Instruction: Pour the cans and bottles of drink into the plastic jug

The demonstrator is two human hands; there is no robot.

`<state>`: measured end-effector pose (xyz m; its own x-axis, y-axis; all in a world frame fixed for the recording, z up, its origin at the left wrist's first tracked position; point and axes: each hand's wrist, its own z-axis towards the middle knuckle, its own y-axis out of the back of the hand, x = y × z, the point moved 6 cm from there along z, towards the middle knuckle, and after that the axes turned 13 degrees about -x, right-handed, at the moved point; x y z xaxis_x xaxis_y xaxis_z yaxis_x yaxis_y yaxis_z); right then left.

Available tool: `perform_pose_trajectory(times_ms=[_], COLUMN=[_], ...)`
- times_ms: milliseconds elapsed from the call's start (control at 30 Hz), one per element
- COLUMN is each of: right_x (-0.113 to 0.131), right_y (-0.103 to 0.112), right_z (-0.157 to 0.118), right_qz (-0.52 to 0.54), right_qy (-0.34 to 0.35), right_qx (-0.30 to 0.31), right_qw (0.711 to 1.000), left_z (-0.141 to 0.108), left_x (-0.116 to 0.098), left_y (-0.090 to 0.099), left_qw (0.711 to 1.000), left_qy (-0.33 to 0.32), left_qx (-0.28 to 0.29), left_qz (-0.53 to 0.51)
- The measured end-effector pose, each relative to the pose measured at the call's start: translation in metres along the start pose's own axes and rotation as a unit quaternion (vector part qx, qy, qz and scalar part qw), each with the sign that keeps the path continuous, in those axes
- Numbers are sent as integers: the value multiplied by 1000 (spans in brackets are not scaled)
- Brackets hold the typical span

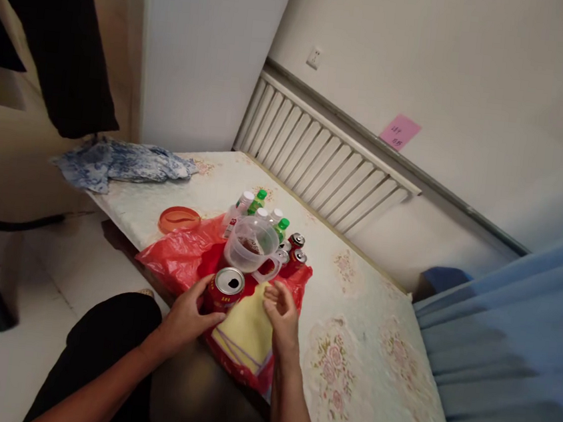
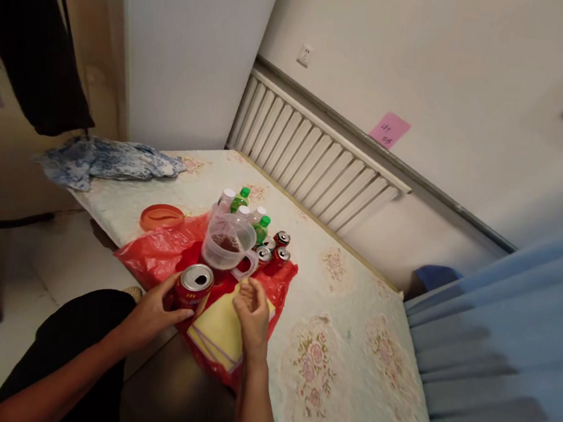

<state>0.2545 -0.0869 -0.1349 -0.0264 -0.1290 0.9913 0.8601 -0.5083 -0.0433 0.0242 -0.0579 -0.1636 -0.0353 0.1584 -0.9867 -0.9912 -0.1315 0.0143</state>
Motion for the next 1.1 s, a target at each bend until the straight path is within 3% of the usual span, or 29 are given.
perform_pose_trajectory(times_ms=[167, 300, 633, 867, 967, 1100], right_x=[9, 27, 10, 10, 3, -10], right_y=[-3, 0, 41, 65, 82, 108], right_z=[-50, -66, -76, -72, -66, -55], right_qz=[27, 31, -28, -52, -44, -39], right_qy=[-60, -54, -35, -31, -39, -46], right_qx=[130, 174, 112, 47, 13, -48], right_qw=[989, 983, 993, 997, 998, 997], left_z=[-26, -46, -70, -76, -72, -57], left_x=[-7, -13, 4, -4, 3, 19], left_y=[-32, -57, -88, -112, -117, -121], left_qw=[993, 980, 955, 938, 938, 939], left_qy=[-19, -32, -33, -35, -61, -134], left_qx=[113, 196, 294, 344, 332, 264], left_qz=[-19, -18, 24, 24, 74, 173])
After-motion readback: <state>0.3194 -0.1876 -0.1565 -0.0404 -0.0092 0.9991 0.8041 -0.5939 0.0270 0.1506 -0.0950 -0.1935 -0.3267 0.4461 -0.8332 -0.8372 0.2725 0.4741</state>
